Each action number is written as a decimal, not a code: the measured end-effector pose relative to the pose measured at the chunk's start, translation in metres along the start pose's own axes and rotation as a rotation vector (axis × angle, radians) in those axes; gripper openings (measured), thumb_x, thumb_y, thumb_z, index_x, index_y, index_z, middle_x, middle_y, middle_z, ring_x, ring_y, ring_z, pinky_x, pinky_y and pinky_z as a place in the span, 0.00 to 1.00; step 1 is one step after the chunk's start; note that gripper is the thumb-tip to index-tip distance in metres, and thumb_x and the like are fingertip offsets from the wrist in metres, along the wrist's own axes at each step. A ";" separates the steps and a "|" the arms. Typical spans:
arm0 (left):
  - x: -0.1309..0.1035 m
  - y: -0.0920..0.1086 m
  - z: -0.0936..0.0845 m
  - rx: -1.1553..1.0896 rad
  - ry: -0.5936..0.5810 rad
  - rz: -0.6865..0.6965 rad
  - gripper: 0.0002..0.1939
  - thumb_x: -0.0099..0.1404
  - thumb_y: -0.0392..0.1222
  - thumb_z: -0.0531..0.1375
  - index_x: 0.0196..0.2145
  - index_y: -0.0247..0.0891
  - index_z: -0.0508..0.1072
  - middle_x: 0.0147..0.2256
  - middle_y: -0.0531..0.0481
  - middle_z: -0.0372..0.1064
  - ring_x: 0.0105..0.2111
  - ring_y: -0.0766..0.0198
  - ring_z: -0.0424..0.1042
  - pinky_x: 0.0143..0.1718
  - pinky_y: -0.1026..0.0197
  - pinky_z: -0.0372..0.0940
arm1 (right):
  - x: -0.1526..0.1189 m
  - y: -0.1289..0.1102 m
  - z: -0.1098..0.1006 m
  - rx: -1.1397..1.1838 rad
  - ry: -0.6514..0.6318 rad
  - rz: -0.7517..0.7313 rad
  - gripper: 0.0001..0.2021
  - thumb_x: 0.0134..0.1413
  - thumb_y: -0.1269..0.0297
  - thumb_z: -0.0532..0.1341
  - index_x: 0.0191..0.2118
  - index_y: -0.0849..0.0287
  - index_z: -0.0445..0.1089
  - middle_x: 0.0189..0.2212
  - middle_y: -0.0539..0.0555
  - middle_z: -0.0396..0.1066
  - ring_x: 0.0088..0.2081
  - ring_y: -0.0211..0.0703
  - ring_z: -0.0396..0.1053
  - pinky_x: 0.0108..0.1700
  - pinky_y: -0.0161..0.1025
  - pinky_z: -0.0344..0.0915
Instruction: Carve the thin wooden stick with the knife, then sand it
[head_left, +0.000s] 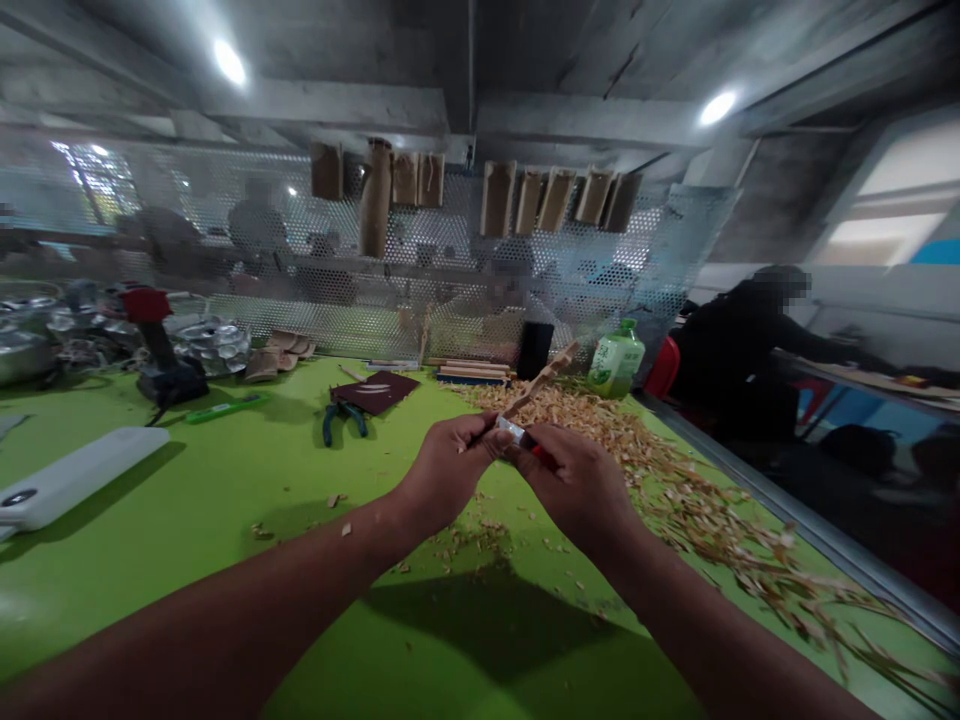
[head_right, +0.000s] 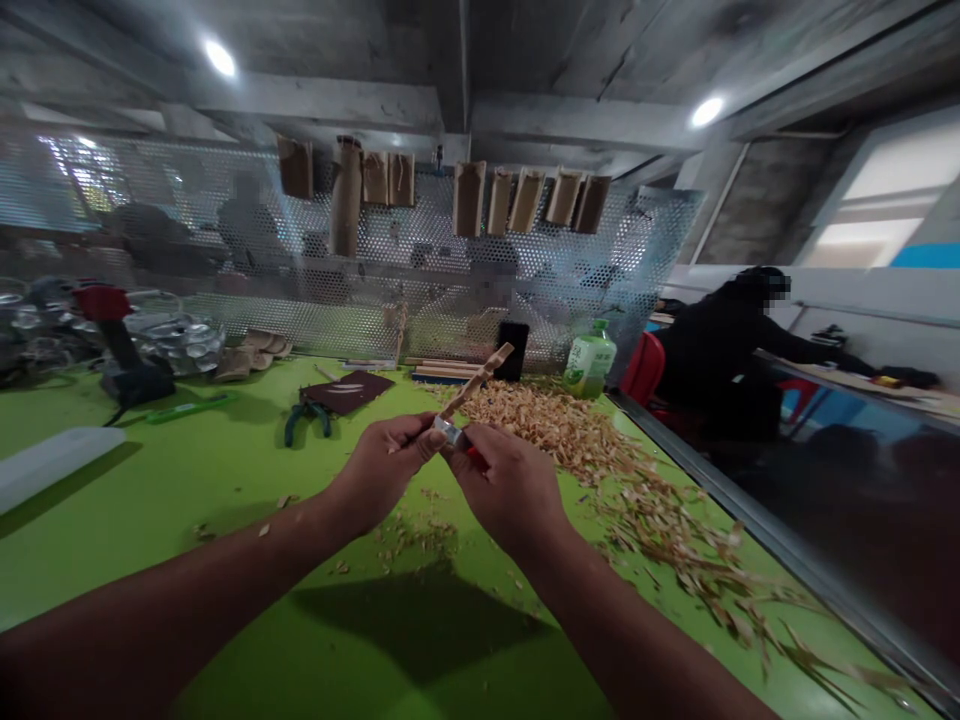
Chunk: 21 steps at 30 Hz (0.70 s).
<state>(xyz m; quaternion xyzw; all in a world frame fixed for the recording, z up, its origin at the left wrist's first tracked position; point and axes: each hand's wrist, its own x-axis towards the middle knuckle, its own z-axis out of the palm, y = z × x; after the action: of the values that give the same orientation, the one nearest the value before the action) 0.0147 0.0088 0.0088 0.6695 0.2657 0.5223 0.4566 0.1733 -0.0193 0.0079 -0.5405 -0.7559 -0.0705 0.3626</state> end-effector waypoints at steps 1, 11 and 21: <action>0.000 0.000 0.000 -0.011 -0.002 -0.005 0.10 0.61 0.43 0.60 0.28 0.33 0.75 0.29 0.51 0.68 0.33 0.65 0.65 0.36 0.65 0.61 | 0.000 0.000 0.000 0.003 0.003 0.000 0.16 0.60 0.53 0.56 0.26 0.58 0.63 0.22 0.48 0.63 0.24 0.36 0.59 0.27 0.35 0.47; -0.001 -0.001 0.001 -0.051 -0.017 -0.039 0.10 0.62 0.44 0.59 0.31 0.33 0.74 0.28 0.52 0.67 0.29 0.68 0.63 0.33 0.65 0.59 | -0.002 0.001 0.001 0.006 0.023 -0.026 0.14 0.60 0.56 0.55 0.26 0.58 0.63 0.23 0.49 0.64 0.25 0.37 0.59 0.27 0.35 0.48; -0.004 -0.001 -0.004 -0.052 -0.089 -0.109 0.13 0.63 0.49 0.59 0.33 0.36 0.72 0.19 0.59 0.50 0.20 0.72 0.49 0.22 0.66 0.47 | 0.000 0.001 -0.001 0.093 -0.017 -0.042 0.17 0.60 0.54 0.56 0.24 0.58 0.62 0.21 0.48 0.62 0.24 0.35 0.58 0.26 0.34 0.50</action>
<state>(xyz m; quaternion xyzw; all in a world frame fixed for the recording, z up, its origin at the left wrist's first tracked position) 0.0102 0.0076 0.0063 0.6645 0.2675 0.4732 0.5128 0.1748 -0.0191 0.0085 -0.5078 -0.7725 -0.0380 0.3794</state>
